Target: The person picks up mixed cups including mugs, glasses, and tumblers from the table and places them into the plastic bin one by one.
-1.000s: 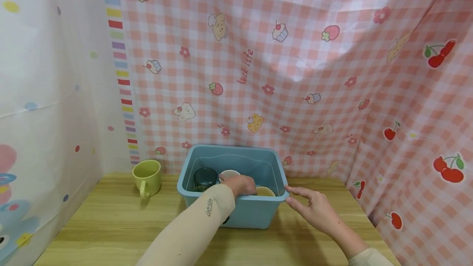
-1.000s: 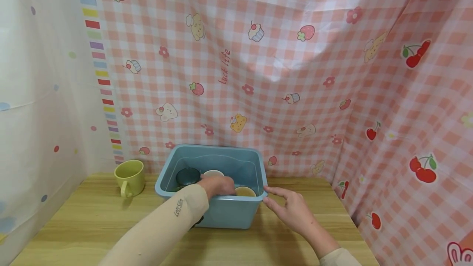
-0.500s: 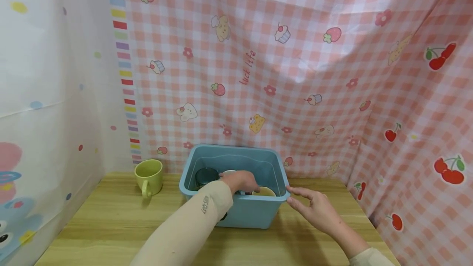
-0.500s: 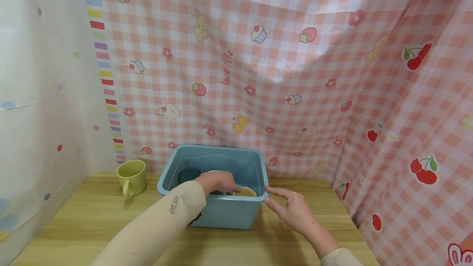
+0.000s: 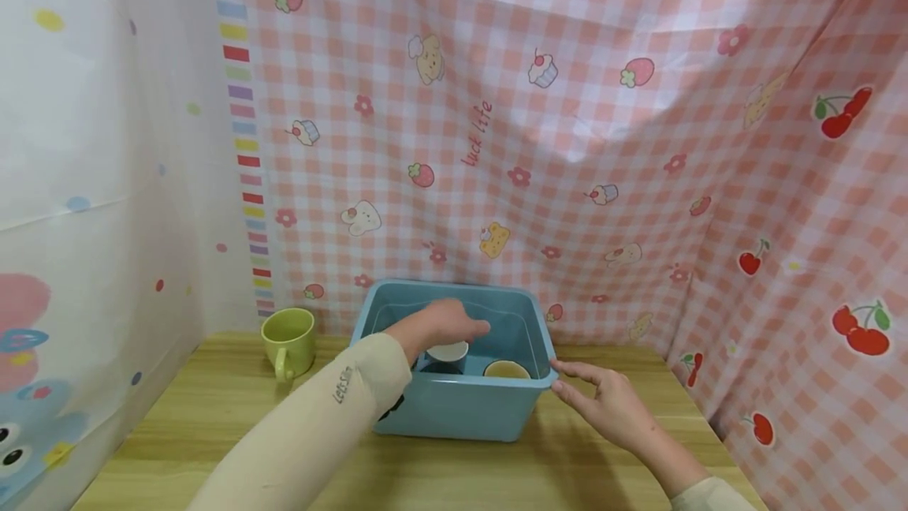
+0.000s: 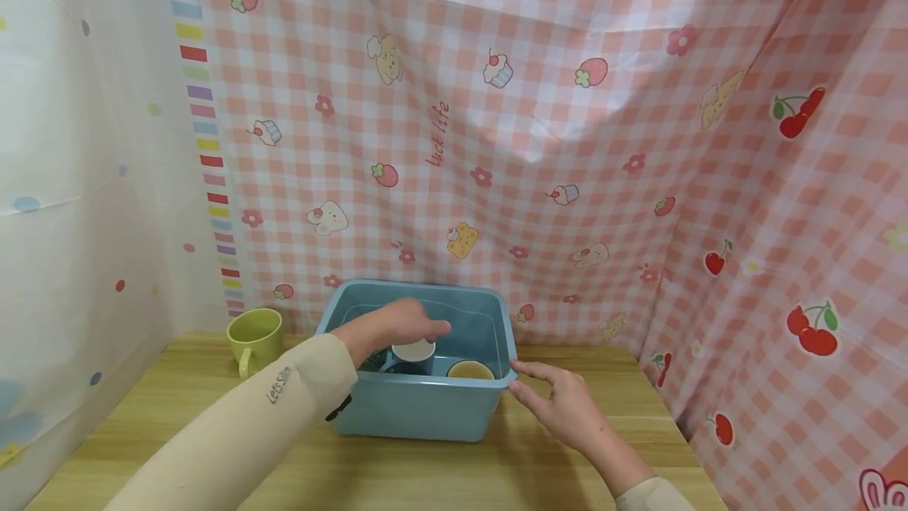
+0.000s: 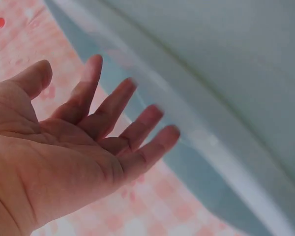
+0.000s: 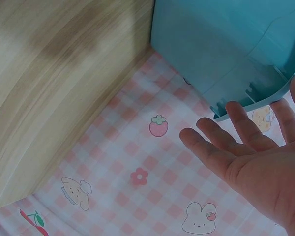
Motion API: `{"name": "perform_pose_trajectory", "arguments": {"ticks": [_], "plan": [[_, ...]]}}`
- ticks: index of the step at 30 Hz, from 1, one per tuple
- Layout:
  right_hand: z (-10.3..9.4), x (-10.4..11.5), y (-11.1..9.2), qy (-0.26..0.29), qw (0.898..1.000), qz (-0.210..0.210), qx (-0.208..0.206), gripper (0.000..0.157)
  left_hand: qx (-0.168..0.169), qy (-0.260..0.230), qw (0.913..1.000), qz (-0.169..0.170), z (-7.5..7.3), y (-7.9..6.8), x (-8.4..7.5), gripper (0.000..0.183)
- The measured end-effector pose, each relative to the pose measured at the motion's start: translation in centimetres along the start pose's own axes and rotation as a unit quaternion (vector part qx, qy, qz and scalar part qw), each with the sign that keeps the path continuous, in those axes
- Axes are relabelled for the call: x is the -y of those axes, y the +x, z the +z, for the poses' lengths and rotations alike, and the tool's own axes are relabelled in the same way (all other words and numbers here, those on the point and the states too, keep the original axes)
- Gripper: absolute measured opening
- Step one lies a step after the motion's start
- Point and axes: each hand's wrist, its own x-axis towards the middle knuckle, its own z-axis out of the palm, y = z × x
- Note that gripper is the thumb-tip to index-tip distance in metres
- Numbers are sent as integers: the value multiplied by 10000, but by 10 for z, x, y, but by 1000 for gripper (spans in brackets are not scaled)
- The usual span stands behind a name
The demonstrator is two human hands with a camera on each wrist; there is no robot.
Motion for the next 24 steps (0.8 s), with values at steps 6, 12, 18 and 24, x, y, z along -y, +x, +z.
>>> {"name": "perform_pose_trajectory", "arguments": {"ticks": [6, 12, 18, 24], "plan": [[1, 0, 0, 6, 10000, 40, 1, 49, -562, -159, 9983, 78, -21, -13, 14, 50], [1, 0, 0, -22, 10000, -26, -43, 50, -746, -331, 9965, 160, -39, -29, 28, 43], [-1, 0, 0, -17, 9999, -38, -92, 50, -855, -540, 9948, 149, -54, -45, 40, 45], [1, 2, -1, -132, 9999, 9, -102, 48, -1075, -485, 9927, 243, -65, -59, 64, 47]]}}
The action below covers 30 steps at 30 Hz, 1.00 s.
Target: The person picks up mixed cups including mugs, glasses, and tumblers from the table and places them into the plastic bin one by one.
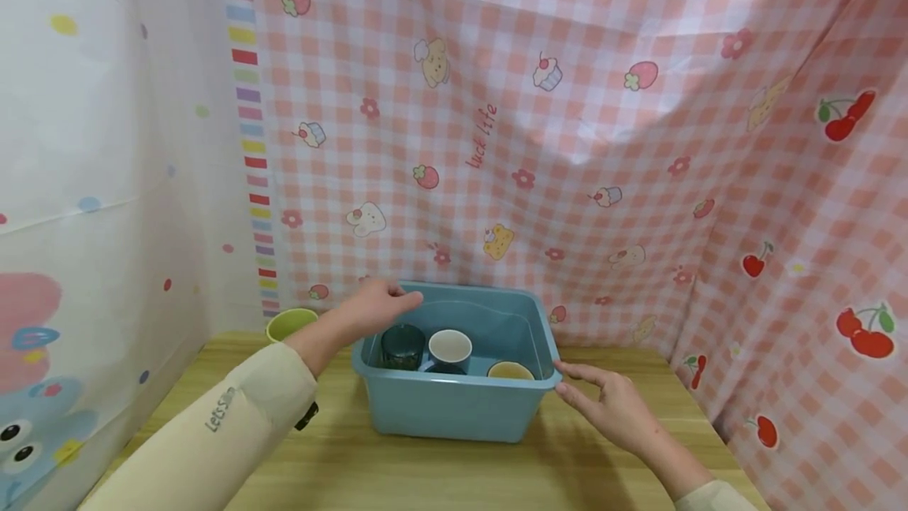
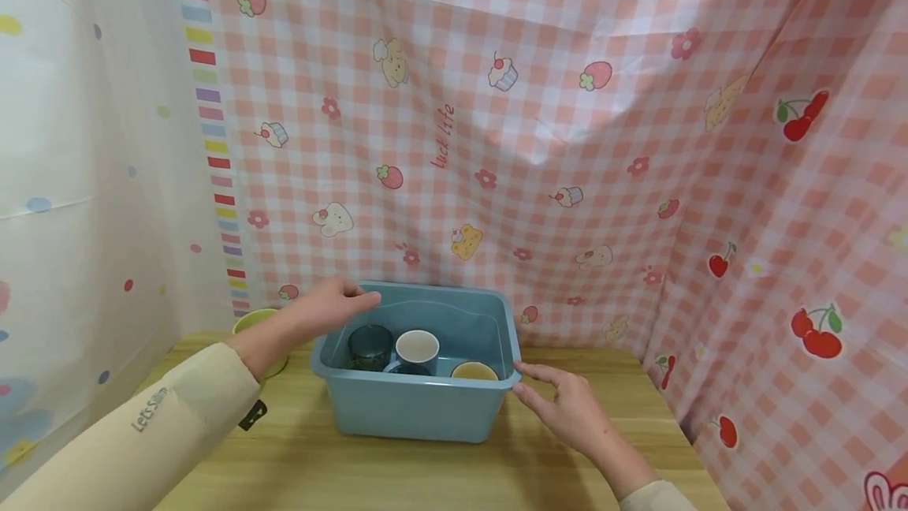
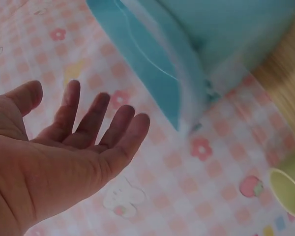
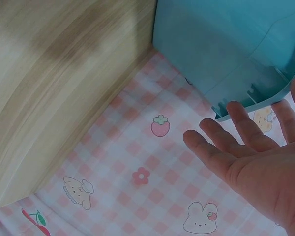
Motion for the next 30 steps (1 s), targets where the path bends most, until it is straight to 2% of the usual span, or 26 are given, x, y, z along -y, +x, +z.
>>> {"name": "perform_pose_trajectory", "arguments": {"ticks": [6, 13, 19, 22, 24, 26, 30], "plan": [[0, 0, 0, 28, 10000, 0, 29, 48, -521, 193, 9985, 20, -12, -13, 32, 50], [-1, 1, 0, -6, 10000, 65, 69, 47, -724, 23, 9973, -108, -26, -29, 59, 55], [0, -1, -1, -121, 9999, -22, 23, 46, -768, 70, 9970, -19, -34, -40, 79, 45], [1, -4, 0, -293, 9991, -300, -113, 46, -783, 91, 9969, -38, -36, -43, 91, 43], [2, -6, 0, -440, 9969, -604, -229, 46, -759, 188, 9969, -111, -37, -46, 100, 50], [3, -8, -1, -633, 9923, -1003, -365, 46, -716, 293, 9968, -219, -38, -48, 107, 62], [6, -11, -3, -910, 9798, -1668, -623, 47, -659, 465, 9961, -366, -39, -52, 117, 72]]}}
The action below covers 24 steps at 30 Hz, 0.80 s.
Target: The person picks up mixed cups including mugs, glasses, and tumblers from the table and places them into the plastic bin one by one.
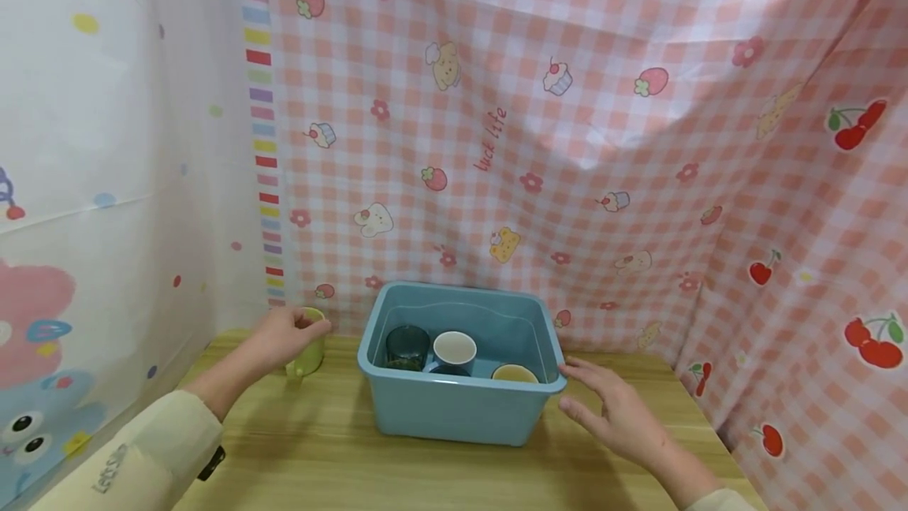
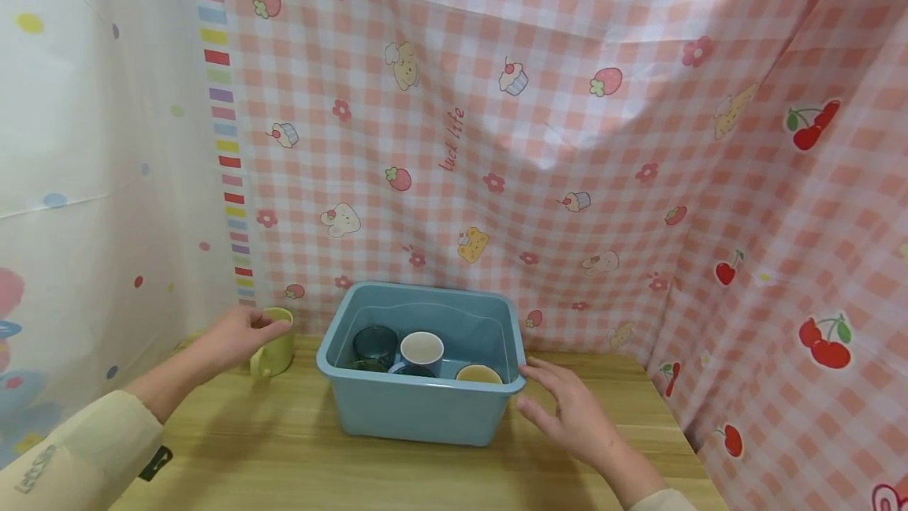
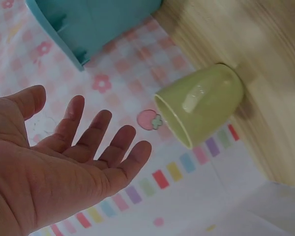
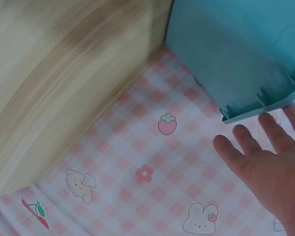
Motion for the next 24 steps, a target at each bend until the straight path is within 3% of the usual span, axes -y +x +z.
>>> {"name": "perform_pose_trajectory", "arguments": {"ticks": [11, 24], "plan": [[6, 3, -2, -194, 9978, -542, -334, 44, 34, 57, 10000, -65, 1, -7, 18, 75], [5, 1, -6, 91, 9989, -438, -159, 43, -93, 9, 9988, -471, 7, -4, 54, 64]]}}
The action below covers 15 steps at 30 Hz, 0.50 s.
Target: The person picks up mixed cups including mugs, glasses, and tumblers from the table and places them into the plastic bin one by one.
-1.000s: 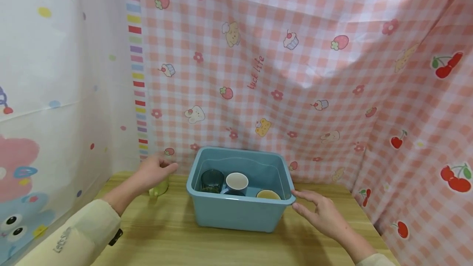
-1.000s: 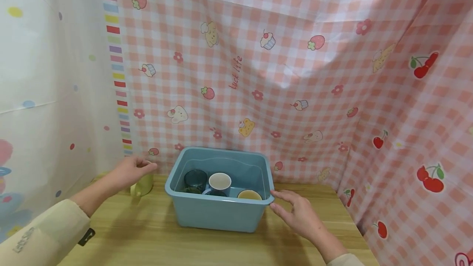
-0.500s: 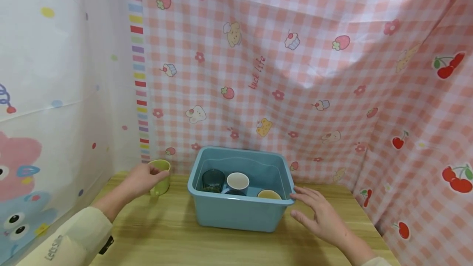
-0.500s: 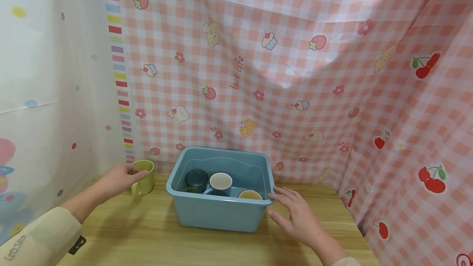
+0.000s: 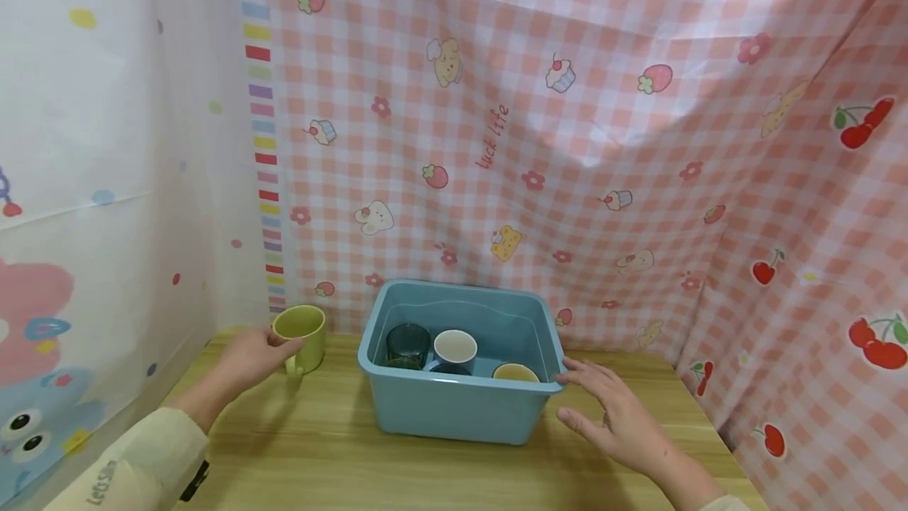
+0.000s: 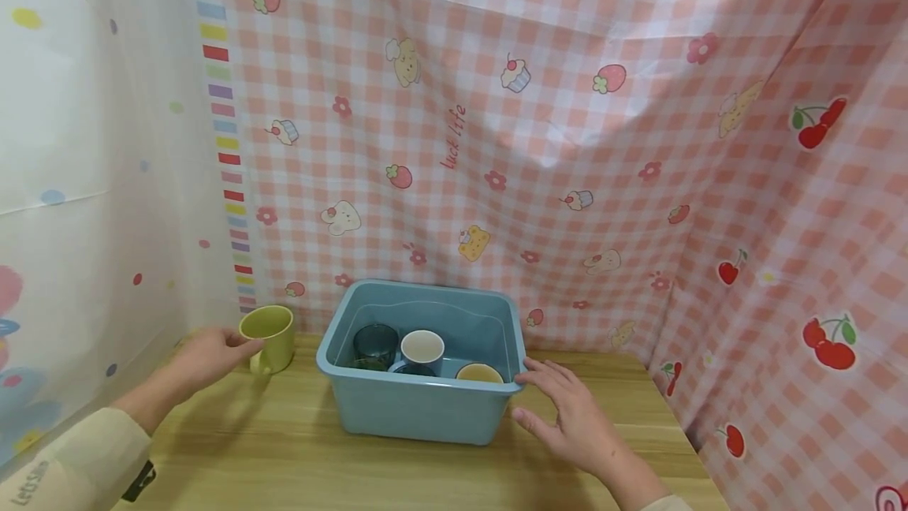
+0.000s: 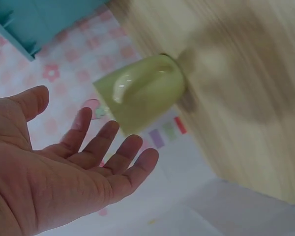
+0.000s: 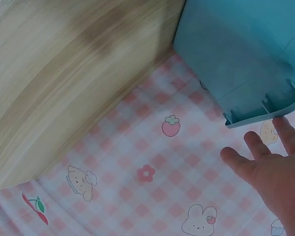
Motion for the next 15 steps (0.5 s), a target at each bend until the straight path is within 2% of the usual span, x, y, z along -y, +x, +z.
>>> {"name": "perform_pose_trajectory", "arguments": {"ticks": [3, 10, 15], "plan": [[0, -1, 0, 122, 9999, 31, 36, 44, 47, -20, 10000, -20, 3, 2, 8, 62], [0, -1, 0, 72, 9999, 47, 65, 45, 230, -192, 9988, -397, 12, 10, 27, 79], [1, -2, 0, 76, 9999, 66, 56, 46, 159, -304, 9986, -401, 17, 14, 32, 73]]}}
